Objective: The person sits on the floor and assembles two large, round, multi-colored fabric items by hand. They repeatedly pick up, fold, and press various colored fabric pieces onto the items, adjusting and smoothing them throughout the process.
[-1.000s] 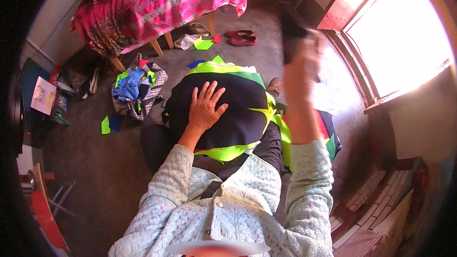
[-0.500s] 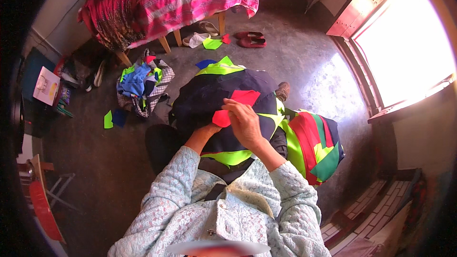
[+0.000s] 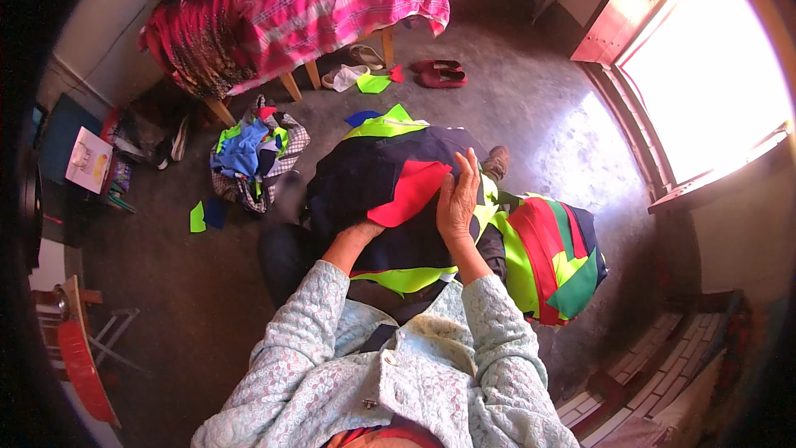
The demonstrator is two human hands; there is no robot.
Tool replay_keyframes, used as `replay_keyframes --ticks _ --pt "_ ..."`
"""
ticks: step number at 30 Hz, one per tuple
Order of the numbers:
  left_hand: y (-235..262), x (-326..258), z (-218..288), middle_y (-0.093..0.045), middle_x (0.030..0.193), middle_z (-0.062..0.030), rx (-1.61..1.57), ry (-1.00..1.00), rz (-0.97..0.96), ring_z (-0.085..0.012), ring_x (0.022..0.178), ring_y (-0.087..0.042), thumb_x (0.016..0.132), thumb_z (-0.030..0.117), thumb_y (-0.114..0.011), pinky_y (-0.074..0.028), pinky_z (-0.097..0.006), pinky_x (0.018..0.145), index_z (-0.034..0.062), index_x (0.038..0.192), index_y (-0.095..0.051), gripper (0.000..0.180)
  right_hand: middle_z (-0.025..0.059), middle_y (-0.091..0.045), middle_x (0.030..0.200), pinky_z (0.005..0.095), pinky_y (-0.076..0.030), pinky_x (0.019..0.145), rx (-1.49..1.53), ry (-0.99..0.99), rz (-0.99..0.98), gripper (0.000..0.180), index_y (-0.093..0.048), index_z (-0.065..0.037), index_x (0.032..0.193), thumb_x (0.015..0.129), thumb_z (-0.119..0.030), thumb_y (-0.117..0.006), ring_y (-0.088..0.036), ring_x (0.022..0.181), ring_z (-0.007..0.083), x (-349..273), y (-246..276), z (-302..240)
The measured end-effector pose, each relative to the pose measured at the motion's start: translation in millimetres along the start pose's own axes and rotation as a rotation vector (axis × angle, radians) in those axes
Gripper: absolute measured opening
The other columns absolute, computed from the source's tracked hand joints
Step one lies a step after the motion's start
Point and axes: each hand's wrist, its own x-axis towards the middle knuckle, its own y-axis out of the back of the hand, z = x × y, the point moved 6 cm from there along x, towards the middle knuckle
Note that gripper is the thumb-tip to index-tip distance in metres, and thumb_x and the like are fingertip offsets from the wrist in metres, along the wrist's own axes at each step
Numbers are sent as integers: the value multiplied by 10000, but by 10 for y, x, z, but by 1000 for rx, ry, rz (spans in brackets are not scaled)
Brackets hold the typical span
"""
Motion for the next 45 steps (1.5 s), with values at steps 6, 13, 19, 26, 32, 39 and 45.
replay_keyframes --ticks 6,13,19,26,32,39,45 --pt "271 -80 646 -427 1464 -139 608 -87 -29 -287 1345 -406 939 464 -452 -290 -398 1145 125 1390 -460 564 172 -415 1460 428 -297 1115 22 -54 8 335 -513 -59 1280 964 -172 -515 -394 1341 355 -18 13 147" --pt "466 3 1328 -403 1489 -149 1097 -101 -143 -297 1361 -388 923 479 -476 -277 -395 1155 129 1403 -455 594 148 -399 1486 443 -271 1125 -200 134 -159 463 -518 -108 1317 902 -285 -623 -364 1374 338 -9 -106 -109" --pt "647 434 1053 -386 1502 -119 1374 -410 -181 -263 1415 -303 930 429 -468 -227 -407 1168 157 1425 -422 567 125 -401 1496 506 -179 1152 -484 252 -374 603 -532 -199 1370 874 -539 -570 -331 1406 298 -44 -333 -173" --pt "1483 365 397 -363 1521 -84 1521 -145 32 -302 1431 -277 858 532 -519 -184 -564 1143 207 1397 -464 632 148 -394 1495 521 -169 1152 -527 234 -348 621 -514 -200 1386 872 -544 -566 -325 1407 311 -45 -319 -216" --pt "2238 91 191 -669 1128 -162 833 266 337 -381 1106 -586 954 479 -445 -451 -427 889 62 1079 -653 482 147 -388 1499 527 -166 1151 -519 219 -359 628 -504 -201 1393 871 -545 -566 -322 1408 312 -39 -334 -191" --pt "1806 87 490 -688 804 -79 389 219 316 -185 778 -628 809 371 -727 -479 -342 721 -30 902 -688 413 138 -398 1494 515 -181 1152 -525 211 -365 627 -496 -199 1398 870 -526 -585 -338 1398 314 -37 -338 -176" --pt "1884 260 779 -699 875 -224 867 -33 634 -381 840 -678 786 334 -749 -522 -417 776 0 991 -708 394 140 -401 1491 516 -183 1151 -527 218 -353 639 -478 -187 1409 870 -510 -595 -346 1392 316 -29 -323 -164"
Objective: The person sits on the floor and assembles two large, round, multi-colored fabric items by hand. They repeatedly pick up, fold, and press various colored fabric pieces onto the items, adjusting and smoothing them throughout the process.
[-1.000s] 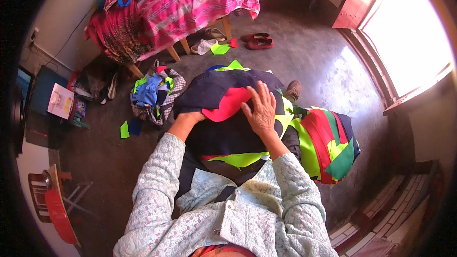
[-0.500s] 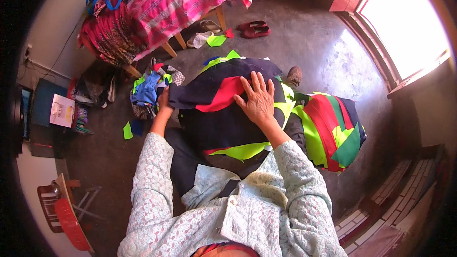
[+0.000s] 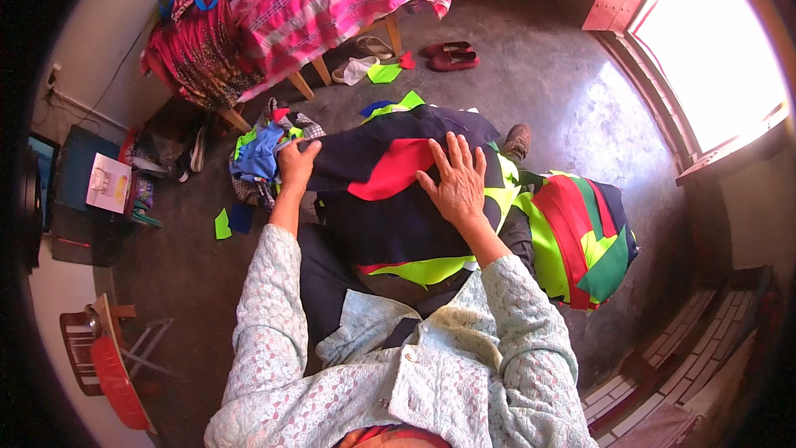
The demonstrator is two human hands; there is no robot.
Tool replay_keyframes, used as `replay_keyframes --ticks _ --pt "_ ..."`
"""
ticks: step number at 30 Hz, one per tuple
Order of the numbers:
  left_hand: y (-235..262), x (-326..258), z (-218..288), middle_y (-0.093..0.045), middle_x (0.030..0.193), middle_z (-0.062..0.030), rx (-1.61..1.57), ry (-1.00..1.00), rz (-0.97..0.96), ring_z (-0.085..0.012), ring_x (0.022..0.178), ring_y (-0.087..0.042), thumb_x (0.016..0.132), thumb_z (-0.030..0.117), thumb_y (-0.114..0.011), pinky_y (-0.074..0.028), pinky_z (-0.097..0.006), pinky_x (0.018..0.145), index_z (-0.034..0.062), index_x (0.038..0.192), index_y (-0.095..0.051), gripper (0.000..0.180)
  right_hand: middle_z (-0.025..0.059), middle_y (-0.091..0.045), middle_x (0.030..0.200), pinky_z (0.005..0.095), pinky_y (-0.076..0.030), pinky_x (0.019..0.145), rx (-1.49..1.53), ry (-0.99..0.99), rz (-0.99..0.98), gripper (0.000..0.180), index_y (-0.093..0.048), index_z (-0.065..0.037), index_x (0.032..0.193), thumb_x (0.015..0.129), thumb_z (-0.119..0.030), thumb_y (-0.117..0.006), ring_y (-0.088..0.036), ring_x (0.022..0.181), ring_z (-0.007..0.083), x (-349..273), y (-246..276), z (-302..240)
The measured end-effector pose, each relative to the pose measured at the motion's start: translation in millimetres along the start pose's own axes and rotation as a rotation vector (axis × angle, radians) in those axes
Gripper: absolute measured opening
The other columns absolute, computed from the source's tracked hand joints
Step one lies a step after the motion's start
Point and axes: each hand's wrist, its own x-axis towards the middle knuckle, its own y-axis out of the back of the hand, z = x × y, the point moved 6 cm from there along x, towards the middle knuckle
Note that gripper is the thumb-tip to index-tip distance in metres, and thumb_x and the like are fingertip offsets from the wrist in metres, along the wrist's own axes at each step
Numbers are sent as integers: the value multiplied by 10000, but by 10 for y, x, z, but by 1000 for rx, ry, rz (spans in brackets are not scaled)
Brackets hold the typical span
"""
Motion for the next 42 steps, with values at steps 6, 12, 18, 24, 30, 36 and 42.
replay_keyframes --ticks 6,12,18,24,30,36,42 --pt "65 185 -179 -700 933 -174 -80 71 49 -351 879 -668 793 314 -752 -512 -418 781 42 1015 -677 359 147 -395 1493 517 -181 1151 14 -11 7 664 -469 -175 1415 854 -497 -622 -340 1396 318 6 13 -25" --pt "163 -114 514 -614 1117 -152 67 -326 276 -350 1075 -574 745 163 -751 -450 -439 925 43 1138 -567 450 158 -355 1515 517 -174 1152 13 -22 28 692 -477 -160 1409 829 -495 -650 -311 1413 319 -3 48 -29" --pt "-246 -671 1476 -621 992 -83 -191 -654 -88 -299 1002 -588 774 94 -703 -445 -419 903 75 924 -634 167 165 -358 1512 504 -186 1147 -38 -32 -8 685 -477 -153 1407 841 -504 -638 -300 1419 321 21 89 -57" --pt "-754 -823 1416 -512 1363 -147 82 -774 -126 -331 1284 -457 843 186 -639 -348 -466 1062 53 1264 -564 447 167 -445 1427 494 -217 1142 88 -60 66 636 -534 -112 1325 815 -471 -661 -357 1375 330 9 95 -14" --pt "-954 -790 1361 -361 1522 -86 292 -708 -268 -269 1414 -318 926 274 -525 -232 -511 1145 115 1447 -391 561 173 -424 1457 499 -197 1151 103 -75 92 658 -520 -106 1355 834 -491 -636 -345 1392 324 -35 17 81" --pt "-940 -791 1331 -358 1527 -78 324 -719 -265 -261 1417 -315 942 280 -491 -227 -497 1145 125 1454 -386 545 170 -427 1455 465 -251 1141 406 -78 118 588 -528 -113 1345 826 -336 -694 -358 1380 334 -113 96 244" --pt "-942 -808 1388 -358 1528 -76 325 -731 -260 -260 1418 -317 949 278 -479 -229 -492 1150 124 1448 -394 529 161 -568 1292 399 -429 1035 508 -278 348 479 -585 -38 1221 764 -48 -729 -532 1222 326 -815 650 1170"
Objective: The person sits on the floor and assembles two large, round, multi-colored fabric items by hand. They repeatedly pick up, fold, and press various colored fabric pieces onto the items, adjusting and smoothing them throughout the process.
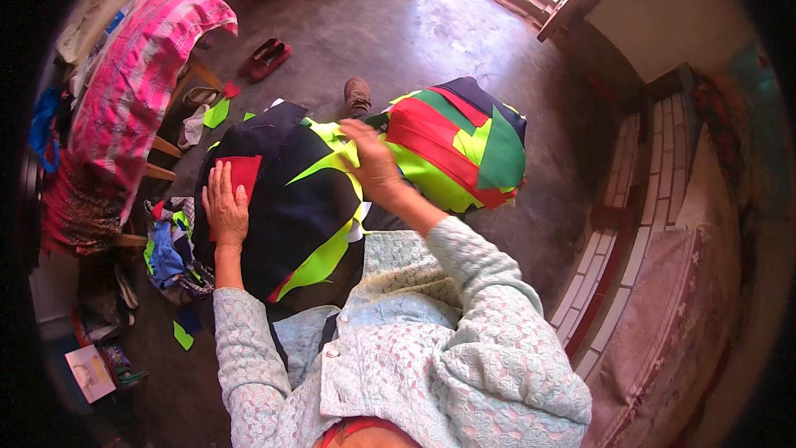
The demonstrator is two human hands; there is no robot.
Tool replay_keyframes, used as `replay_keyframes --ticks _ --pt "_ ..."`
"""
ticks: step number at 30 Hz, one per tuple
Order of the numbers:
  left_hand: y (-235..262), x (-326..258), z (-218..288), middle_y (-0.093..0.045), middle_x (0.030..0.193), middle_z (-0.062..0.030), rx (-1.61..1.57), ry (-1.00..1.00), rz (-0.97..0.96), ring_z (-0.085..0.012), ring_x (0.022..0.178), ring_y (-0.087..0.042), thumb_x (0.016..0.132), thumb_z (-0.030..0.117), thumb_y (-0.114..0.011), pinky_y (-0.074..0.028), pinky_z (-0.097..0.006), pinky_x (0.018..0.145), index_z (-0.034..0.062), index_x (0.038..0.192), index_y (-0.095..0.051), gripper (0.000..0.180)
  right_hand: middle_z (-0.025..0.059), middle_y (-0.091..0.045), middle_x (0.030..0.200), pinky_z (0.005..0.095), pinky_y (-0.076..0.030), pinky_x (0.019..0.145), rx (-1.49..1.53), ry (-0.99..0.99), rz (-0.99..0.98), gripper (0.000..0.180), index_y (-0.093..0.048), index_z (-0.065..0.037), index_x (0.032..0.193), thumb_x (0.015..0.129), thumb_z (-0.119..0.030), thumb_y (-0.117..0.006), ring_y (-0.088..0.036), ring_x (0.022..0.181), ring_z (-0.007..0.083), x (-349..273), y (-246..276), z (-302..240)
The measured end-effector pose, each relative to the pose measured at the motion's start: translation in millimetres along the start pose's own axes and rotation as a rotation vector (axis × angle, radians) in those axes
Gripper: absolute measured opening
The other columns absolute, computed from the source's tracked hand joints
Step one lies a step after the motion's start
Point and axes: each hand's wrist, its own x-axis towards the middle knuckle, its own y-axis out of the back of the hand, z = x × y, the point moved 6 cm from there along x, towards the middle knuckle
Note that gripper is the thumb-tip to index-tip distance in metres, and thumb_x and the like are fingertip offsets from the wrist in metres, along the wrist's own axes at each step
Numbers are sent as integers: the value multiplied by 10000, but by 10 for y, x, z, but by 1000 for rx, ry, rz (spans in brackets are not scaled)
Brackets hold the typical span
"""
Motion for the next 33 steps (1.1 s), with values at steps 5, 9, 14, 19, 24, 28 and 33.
replay_keyframes --ticks 5,9,14,19,24,28,33 --pt "8 -33 -20 -361 1529 -76 13 4 2 -263 1418 -320 951 272 -475 -233 -491 1147 125 1454 -388 532 147 -608 1223 409 -436 1005 -466 -246 267 440 -595 -49 1215 792 -113 -702 -568 1145 323 -587 1367 908" --pt "11 -41 -19 -353 1536 -72 1 -10 7 -261 1420 -320 951 260 -472 -231 -488 1145 131 1464 -378 538 127 -577 1270 410 -437 992 -818 -527 277 542 -574 -54 1251 773 -231 -758 -536 1167 315 -1197 1943 1500" --pt "0 -40 -30 -353 1537 -60 -4 -5 -5 -254 1424 -315 945 265 -488 -224 -486 1154 138 1463 -381 544 148 -538 1313 426 -441 982 -1050 -654 207 738 -522 -56 1312 707 -362 -816 -503 1216 327 -1380 1909 1696" --pt "-2 -36 -36 -353 1537 -63 -6 -6 -4 -257 1424 -316 951 266 -479 -225 -487 1155 137 1463 -380 538 173 -603 1129 452 -492 884 -980 -603 247 425 -560 -48 1072 783 -320 -709 -597 1052 341 -1248 1865 1573" --pt "-2 -9 -28 -358 1533 -68 -3 -6 -9 -264 1423 -316 951 265 -480 -229 -489 1152 134 1462 -383 536 144 -633 1018 454 -516 804 -1049 -591 133 247 -555 -70 953 789 -224 -655 -639 914 352 -1219 1915 1636" --pt "54 -38 -44 -366 1528 -71 -20 14 -16 -270 1420 -322 945 265 -484 -236 -500 1145 127 1452 -398 533 133 -659 954 451 -516 780 -939 -643 149 160 -603 -72 901 817 -207 -627 -651 864 359 -1220 2002 1736" --pt "48 -8 3 -394 1504 -90 -32 16 14 -279 1402 -345 920 273 -515 -259 -517 1133 108 1428 -437 540 141 -675 921 398 -507 741 -689 -722 292 208 -658 -55 914 891 -257 -615 -663 815 269 -1364 2359 1860"
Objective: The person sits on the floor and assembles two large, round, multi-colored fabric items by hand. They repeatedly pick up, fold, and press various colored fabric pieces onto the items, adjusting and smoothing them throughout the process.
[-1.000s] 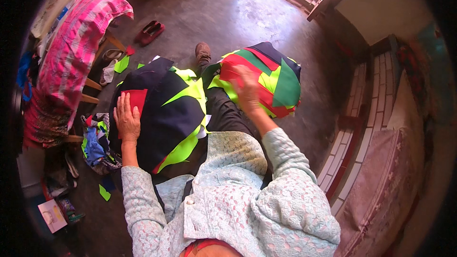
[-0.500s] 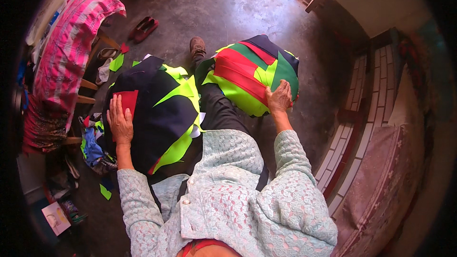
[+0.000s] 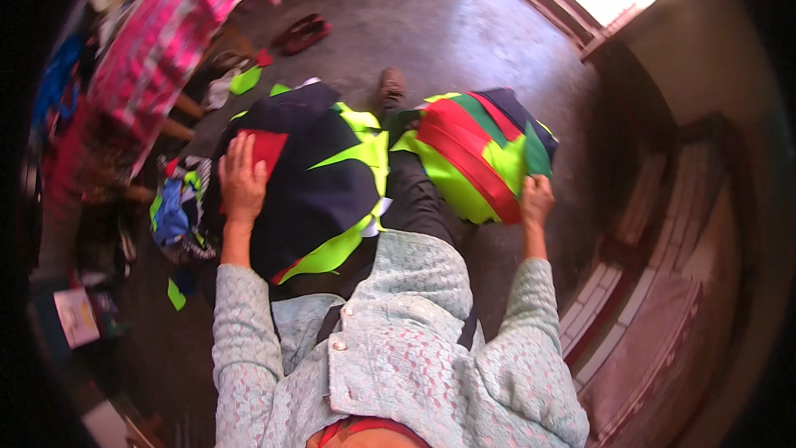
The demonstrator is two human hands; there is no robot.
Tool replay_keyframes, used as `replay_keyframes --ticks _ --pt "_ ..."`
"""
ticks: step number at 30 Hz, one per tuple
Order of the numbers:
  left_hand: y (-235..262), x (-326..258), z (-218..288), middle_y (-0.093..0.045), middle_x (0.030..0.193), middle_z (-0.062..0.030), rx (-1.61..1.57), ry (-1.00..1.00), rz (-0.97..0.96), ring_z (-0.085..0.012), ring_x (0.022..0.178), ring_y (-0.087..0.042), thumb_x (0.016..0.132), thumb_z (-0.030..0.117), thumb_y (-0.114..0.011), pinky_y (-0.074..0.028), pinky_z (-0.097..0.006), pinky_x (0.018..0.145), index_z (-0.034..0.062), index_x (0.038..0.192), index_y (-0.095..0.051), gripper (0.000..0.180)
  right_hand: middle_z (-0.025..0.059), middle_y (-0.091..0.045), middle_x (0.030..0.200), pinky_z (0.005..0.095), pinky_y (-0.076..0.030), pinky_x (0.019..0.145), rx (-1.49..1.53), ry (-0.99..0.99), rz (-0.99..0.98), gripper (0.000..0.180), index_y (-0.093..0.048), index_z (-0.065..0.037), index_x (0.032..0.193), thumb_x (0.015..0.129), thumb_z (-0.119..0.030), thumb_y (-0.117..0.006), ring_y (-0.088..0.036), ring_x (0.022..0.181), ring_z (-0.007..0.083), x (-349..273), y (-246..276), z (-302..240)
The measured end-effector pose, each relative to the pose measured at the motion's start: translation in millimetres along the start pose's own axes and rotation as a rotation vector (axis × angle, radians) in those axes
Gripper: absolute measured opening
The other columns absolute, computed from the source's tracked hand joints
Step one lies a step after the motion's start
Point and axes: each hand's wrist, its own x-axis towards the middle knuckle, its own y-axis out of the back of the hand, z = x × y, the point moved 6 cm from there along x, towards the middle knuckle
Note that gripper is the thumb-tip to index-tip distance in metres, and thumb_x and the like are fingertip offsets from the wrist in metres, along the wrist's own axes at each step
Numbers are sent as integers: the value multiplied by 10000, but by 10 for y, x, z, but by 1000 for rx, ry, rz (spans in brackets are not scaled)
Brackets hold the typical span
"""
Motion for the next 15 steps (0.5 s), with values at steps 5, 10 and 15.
replay_keyframes --ticks 5,10,15 --pt "9 -22 14 -403 1498 -97 -1 25 27 -272 1400 -351 905 298 -534 -254 -512 1137 106 1415 -452 551 -20 -613 840 274 -473 720 891 -221 -55 144 -656 -70 935 941 -191 -578 -576 770 96 414 162 125" --pt "13 -65 1 -401 1498 -95 -9 30 50 -272 1391 -360 905 288 -548 -270 -514 1126 122 1421 -440 553 1 -608 870 257 -467 710 685 512 44 152 -638 -36 987 960 -133 -524 -568 773 94 353 848 -1668" --pt "22 -21 28 -396 1500 -92 -16 34 49 -272 1386 -361 900 294 -559 -273 -515 1126 135 1411 -452 546 128 -650 1050 304 -488 766 635 759 -11 127 -617 -14 979 867 -67 -593 -624 913 225 -232 582 -3072"
